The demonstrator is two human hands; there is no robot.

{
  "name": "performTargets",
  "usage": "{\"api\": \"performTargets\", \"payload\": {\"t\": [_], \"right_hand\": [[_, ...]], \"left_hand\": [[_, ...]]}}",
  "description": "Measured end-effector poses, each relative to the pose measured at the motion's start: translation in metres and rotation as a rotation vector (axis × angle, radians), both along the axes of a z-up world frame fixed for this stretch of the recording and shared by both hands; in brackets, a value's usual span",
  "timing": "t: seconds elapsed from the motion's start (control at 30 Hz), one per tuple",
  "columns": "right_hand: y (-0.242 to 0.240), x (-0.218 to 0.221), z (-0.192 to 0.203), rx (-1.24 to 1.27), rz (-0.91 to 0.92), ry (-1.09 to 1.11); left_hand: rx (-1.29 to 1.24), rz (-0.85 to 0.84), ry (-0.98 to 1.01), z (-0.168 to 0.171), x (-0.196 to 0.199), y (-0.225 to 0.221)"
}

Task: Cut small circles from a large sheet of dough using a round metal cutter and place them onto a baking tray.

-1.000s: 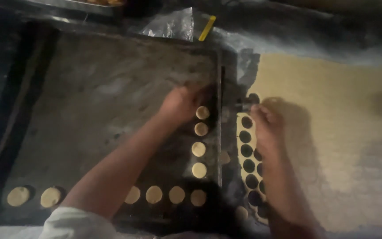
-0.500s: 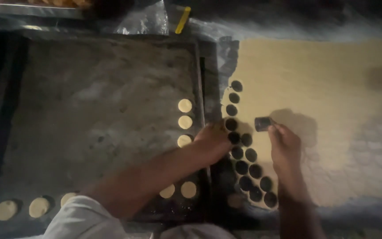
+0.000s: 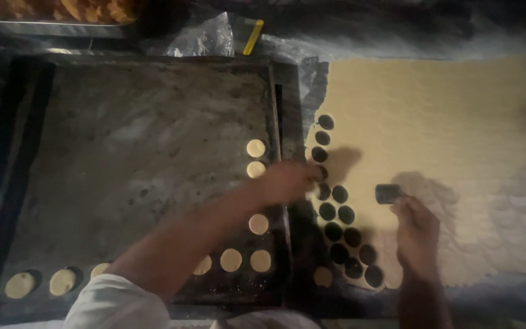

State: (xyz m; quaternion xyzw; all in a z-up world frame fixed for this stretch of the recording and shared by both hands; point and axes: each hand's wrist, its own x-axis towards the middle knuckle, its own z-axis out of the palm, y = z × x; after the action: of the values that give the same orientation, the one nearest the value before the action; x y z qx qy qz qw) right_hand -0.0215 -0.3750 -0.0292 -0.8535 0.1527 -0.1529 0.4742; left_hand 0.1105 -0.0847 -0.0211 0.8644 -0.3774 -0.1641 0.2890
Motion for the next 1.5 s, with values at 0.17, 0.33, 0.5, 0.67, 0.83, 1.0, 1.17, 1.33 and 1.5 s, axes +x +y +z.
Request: {"api": "performTargets", "payload": {"t": [0.17, 0.33, 0.5, 0.67, 0.83, 1.0, 1.17, 1.33, 1.5], "right_hand": [[-0.004, -0.001, -0.011, 0.127, 0.033, -0.051], [0.022, -0.006, 0.023, -0.006, 0.053, -0.006], [0.016, -0.014, 0.016, -0.046, 0.065, 0.018], [0.018, -0.006, 0.005, -0.01, 0.054, 0.036], [0.02, 0.015, 0.002, -0.143, 0.099, 0.131], [0.04, 0.033, 0.021, -0.336, 0.19, 0.057], [0.043, 0.053, -0.001, -0.661, 0.259, -0.104], [0.074, 0.055, 0.008, -1.046, 0.294, -0.3], [0.047, 0.093, -0.03, -1.16, 0.325, -0.134]], "left_hand": [[0.008, 0.457, -0.04, 0.015, 0.064, 0.052], [-0.023, 0.517, -0.454, -0.013, 0.1, 0.094], [0.029, 0.422, -0.447, -0.002, 0.088, 0.112], [-0.133, 0.569, -0.307, -0.018, 0.102, 0.112], [-0.025, 0.508, -0.372, -0.037, 0.111, 0.105], [-0.36, 0.554, -0.25, -0.013, 0.093, 0.108], [-0.438, 0.711, -0.207, 0.014, 0.073, 0.116], [-0.345, 0.673, -0.462, 0.022, 0.06, 0.128], [-0.271, 0.755, -0.492, 0.029, 0.056, 0.131]]}}
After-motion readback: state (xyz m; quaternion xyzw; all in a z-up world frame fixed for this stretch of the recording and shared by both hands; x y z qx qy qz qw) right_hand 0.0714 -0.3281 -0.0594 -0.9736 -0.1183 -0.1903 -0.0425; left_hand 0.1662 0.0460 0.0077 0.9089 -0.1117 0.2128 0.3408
